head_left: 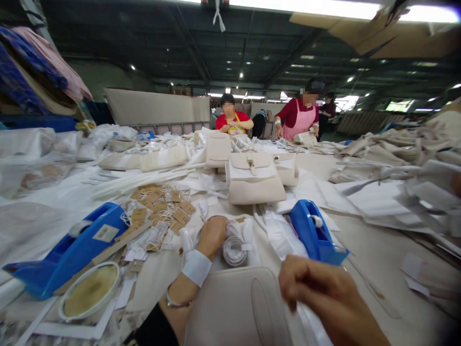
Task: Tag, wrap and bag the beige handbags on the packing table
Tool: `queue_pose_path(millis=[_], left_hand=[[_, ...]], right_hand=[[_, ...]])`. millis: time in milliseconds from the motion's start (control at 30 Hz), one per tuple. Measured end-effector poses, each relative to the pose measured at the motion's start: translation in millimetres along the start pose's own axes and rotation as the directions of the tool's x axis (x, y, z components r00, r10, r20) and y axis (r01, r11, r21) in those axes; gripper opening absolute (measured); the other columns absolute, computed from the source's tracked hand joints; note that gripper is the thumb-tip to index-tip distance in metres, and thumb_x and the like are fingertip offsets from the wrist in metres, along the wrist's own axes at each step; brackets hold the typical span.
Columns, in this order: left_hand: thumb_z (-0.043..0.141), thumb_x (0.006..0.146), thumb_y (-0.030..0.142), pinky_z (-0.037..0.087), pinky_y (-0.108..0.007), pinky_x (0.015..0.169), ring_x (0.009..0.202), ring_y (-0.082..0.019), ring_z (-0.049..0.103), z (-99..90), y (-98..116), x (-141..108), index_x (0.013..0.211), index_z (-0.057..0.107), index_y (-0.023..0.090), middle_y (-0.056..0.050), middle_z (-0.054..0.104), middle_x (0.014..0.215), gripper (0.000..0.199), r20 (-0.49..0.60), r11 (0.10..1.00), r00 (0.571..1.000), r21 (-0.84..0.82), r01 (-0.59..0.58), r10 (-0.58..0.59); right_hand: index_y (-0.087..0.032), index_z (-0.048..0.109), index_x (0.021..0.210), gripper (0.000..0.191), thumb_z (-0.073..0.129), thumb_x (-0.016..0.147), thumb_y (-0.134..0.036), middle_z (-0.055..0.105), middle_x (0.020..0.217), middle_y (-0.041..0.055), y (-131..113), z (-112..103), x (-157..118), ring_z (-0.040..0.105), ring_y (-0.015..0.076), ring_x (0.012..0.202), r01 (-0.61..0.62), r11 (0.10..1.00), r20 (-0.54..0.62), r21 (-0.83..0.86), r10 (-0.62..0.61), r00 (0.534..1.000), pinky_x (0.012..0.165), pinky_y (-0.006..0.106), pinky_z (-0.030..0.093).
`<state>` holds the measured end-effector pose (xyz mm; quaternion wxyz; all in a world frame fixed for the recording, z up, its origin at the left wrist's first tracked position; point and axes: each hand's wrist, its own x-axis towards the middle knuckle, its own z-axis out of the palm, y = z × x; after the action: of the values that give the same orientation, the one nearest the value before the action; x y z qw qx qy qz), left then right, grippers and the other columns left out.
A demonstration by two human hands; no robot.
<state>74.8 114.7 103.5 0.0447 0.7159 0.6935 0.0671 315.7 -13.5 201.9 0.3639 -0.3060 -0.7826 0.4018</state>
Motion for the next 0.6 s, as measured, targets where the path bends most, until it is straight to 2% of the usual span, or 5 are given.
queue_pose_path(millis=[67, 133, 267, 400, 600], left_hand=[[0.034, 0.099, 0.019, 0.047, -0.031, 0.086, 0.102, -0.022, 0.066, -0.1, 0, 1, 0.103, 0.066, 0.015, -0.012, 0.070, 0.108, 0.033, -0.001, 1.000, 1.000, -0.009, 0.000, 0.000], [0.034, 0.099, 0.020, 0.047, -0.031, 0.087, 0.103, -0.022, 0.065, 0.2, -1, 1, 0.104, 0.066, 0.016, -0.012, 0.070, 0.109, 0.033, -0.005, 1.000, 1.000, -0.015, -0.001, 0.001], [0.033, 0.099, 0.020, 0.048, -0.031, 0.087, 0.103, -0.023, 0.066, 0.9, -2, 1, 0.104, 0.065, 0.016, -0.012, 0.070, 0.108, 0.033, -0.015, 1.000, 1.000, -0.022, -0.002, 0.002], [0.034, 0.097, 0.019, 0.048, -0.032, 0.086, 0.101, -0.023, 0.066, 0.3, -2, 1, 0.101, 0.066, 0.017, -0.011, 0.071, 0.105, 0.032, -0.010, 1.000, 1.000, -0.024, -0.005, 0.005], [0.033, 0.098, 0.020, 0.049, -0.033, 0.085, 0.100, -0.023, 0.067, -0.9, -2, 1, 0.101, 0.066, 0.017, -0.011, 0.071, 0.104, 0.034, -0.012, 1.000, 1.000, -0.026, -0.010, 0.010]], right_hand=[[-0.023, 0.060, 0.068, 0.037, 0.046, 0.093, -0.046, 0.061, 0.063, 0.0030, 51, -19, 16, 0.058, 0.0184, 0.058, -0.382, 0.893, -0.408, -0.239, 0.264, 0.874, 0.056, 0.031, 0.048], [-0.021, 0.059, 0.067, 0.039, 0.043, 0.093, -0.044, 0.064, 0.072, 0.0060, 99, -33, 26, 0.061, 0.0212, 0.069, -0.553, 0.707, -0.519, -0.440, 0.302, 0.799, 0.067, 0.034, 0.049], [-0.015, 0.065, 0.087, 0.020, 0.059, 0.085, -0.034, 0.066, 0.093, 0.0129, 152, -41, 30, 0.063, 0.0278, 0.089, -0.629, 0.547, -0.554, -0.553, 0.322, 0.768, 0.080, 0.038, 0.047], [-0.008, 0.064, 0.104, 0.030, 0.056, 0.091, -0.034, 0.066, 0.102, 0.0169, 165, -46, 45, 0.064, 0.0277, 0.095, -0.690, 0.401, -0.574, -0.603, 0.383, 0.724, 0.082, 0.037, 0.048], [-0.011, 0.064, 0.106, 0.031, 0.058, 0.095, -0.039, 0.062, 0.118, 0.0137, 175, -45, 84, 0.064, 0.0230, 0.099, -0.695, 0.204, -0.554, -0.689, 0.470, 0.687, 0.086, 0.041, 0.052]])
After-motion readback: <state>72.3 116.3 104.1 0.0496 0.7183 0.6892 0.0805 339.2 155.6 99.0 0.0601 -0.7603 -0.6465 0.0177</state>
